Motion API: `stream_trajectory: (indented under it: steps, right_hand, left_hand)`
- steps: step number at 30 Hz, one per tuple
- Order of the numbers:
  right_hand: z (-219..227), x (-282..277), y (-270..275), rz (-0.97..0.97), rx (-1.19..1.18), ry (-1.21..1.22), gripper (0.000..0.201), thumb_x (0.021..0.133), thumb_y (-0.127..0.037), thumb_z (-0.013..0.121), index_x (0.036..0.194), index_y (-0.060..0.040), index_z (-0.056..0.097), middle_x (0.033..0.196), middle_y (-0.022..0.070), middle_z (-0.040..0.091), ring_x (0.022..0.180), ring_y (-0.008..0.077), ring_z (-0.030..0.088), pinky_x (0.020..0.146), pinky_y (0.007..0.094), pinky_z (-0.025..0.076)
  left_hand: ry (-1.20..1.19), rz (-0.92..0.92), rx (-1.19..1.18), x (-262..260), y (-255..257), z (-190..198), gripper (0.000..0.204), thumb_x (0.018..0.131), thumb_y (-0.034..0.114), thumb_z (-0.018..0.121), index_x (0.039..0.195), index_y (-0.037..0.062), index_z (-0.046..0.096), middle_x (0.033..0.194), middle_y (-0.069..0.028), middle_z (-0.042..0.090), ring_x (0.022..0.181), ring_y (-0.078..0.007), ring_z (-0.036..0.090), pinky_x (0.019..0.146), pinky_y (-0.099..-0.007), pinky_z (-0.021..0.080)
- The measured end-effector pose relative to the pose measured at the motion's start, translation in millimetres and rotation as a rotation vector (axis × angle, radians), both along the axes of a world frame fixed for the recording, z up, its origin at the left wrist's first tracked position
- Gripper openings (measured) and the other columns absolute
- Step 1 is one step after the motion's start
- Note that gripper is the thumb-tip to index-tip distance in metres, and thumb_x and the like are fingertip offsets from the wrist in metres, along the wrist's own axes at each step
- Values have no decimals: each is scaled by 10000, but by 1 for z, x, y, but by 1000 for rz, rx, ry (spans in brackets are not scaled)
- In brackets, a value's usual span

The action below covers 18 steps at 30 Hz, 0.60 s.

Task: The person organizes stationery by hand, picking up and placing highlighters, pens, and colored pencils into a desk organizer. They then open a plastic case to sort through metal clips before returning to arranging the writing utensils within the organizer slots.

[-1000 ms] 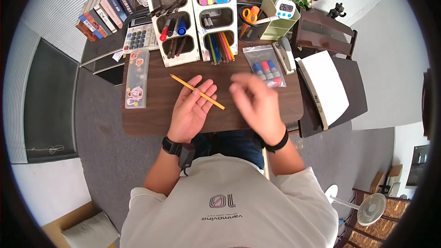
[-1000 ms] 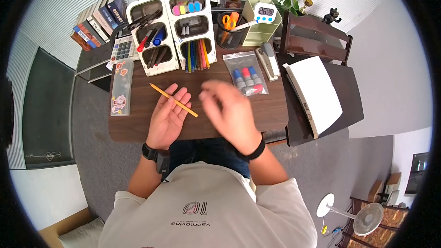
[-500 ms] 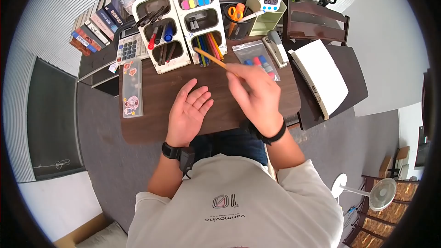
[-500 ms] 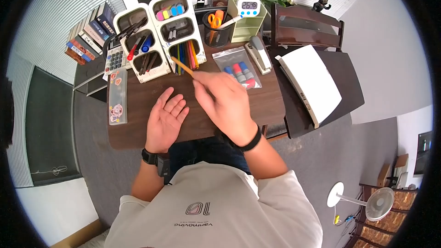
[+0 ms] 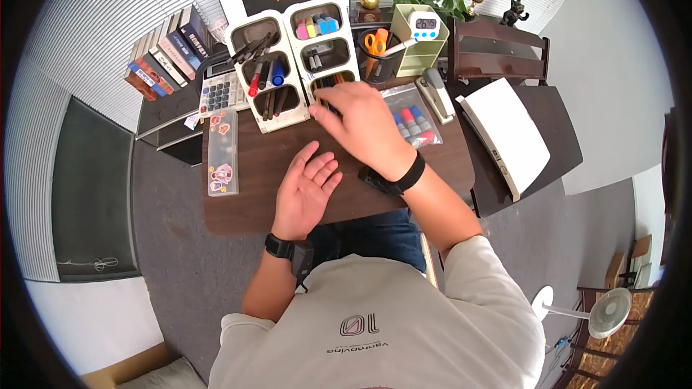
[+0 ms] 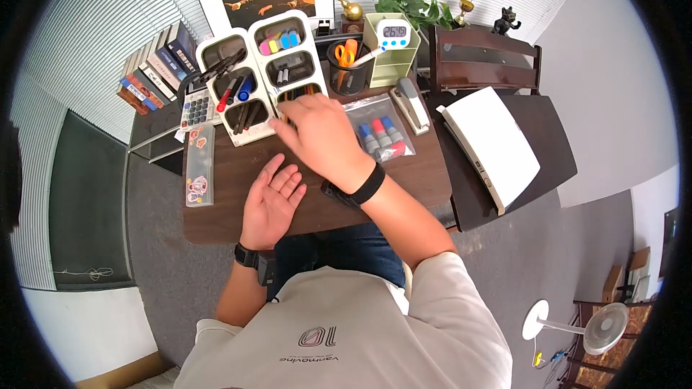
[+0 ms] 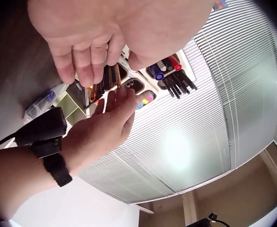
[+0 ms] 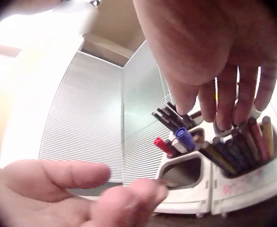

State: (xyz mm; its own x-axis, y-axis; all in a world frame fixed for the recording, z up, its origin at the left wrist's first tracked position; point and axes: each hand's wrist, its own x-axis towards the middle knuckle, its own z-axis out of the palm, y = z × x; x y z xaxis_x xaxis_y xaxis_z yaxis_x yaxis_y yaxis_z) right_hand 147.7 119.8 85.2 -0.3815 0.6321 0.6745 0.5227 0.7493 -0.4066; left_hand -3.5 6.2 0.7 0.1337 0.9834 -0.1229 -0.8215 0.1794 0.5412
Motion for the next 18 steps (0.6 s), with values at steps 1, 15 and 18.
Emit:
stream_trajectory:
  steps: [1, 15, 18]
  right_hand:
    - [6, 1, 7, -19, 45, 9, 183, 888, -198, 735, 1019, -71, 746, 880, 91, 690, 921, 317, 665, 813, 443, 519]
    - [27, 12, 41, -31, 305, -9, 158, 873, -81, 739, 1031, -80, 728, 922, 74, 693, 827, 284, 662, 734, 396, 551]
    - [38, 34, -14, -98, 137, 299, 221, 897, -29, 743, 1116, -62, 731, 900, 82, 698, 757, 212, 654, 696, 333, 537]
  left_hand:
    - [3, -9, -7, 1, 0, 0, 490, 1099, 341, 465, 1517, 86, 443, 1322, -105, 638, 1215, -219, 601, 1091, -426, 470]
    - [-8, -12, -13, 0, -1, 0, 462, 1090, 320, 494, 1489, 88, 481, 1255, -78, 663, 1159, -205, 621, 1053, -418, 497]
    - [42, -18, -12, 0, -2, 5, 444, 1085, 286, 517, 1481, 88, 493, 1182, -46, 660, 1072, -161, 611, 979, -372, 501]
